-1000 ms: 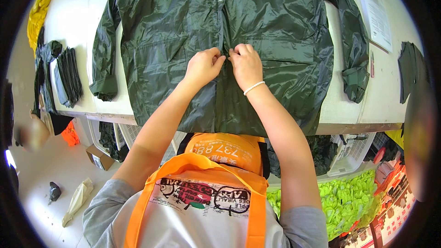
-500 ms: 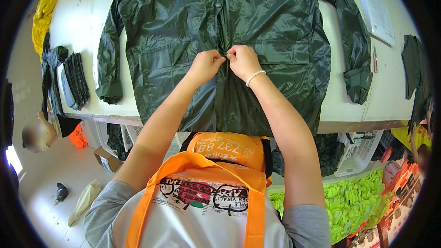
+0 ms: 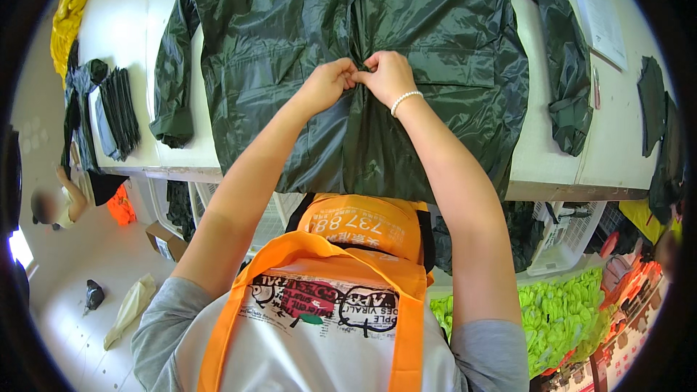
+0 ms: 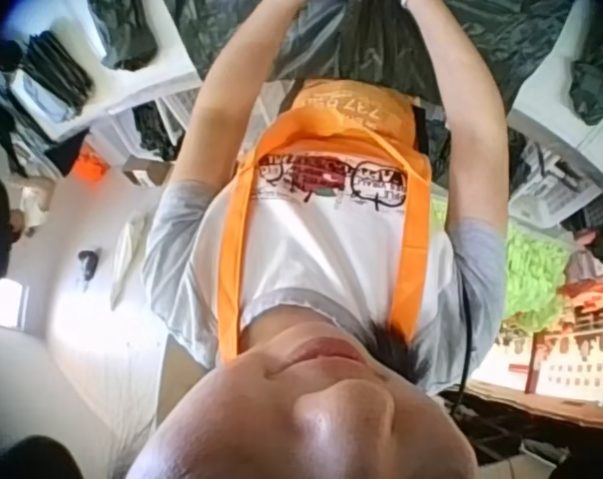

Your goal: The person folds a dark green raincoat on a white table. They smooth the fabric, fold the sleeves inward, fold the body in half, and then fold it into a compact rectangle. The folded coat is placed on a stack of similar items.

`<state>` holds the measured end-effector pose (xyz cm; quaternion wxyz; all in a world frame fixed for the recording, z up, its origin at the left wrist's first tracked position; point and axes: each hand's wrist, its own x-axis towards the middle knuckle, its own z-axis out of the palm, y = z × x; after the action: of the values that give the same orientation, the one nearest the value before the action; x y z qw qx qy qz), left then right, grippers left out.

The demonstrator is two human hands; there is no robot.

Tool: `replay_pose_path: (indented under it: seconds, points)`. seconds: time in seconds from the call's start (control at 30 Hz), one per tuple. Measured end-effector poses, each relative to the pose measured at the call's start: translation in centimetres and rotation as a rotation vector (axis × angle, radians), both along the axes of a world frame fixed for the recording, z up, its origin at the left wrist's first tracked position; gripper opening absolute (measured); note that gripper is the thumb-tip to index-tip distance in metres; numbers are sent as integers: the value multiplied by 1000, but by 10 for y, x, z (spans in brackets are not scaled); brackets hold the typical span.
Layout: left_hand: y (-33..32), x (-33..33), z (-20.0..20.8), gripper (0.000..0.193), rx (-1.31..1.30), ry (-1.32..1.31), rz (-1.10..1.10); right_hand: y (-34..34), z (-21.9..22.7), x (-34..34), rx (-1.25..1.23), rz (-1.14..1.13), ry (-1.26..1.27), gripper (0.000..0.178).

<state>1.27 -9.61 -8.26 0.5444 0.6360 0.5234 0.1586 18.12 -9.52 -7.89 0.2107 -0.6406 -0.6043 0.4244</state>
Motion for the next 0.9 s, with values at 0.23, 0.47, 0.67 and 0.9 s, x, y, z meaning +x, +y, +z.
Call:
replay_pose_path:
  seconds: [0.23, 0.47, 0.67, 0.9]
  points:
    - [-5, 2, 2, 26, 74, 48, 9, -2, -25, 3, -46, -79, 152, 29]
    - [-66, -22, 2, 20, 611, 127, 296, -11, -12, -13, 111, -60, -74, 17]
    - [-151, -42, 12, 39, 644, 550, 185, -27, -13, -25, 310, -5, -323, 14]
    - [-179, -51, -1, 65, 497, 724, 147, -29, -20, -29, 344, -109, -218, 12]
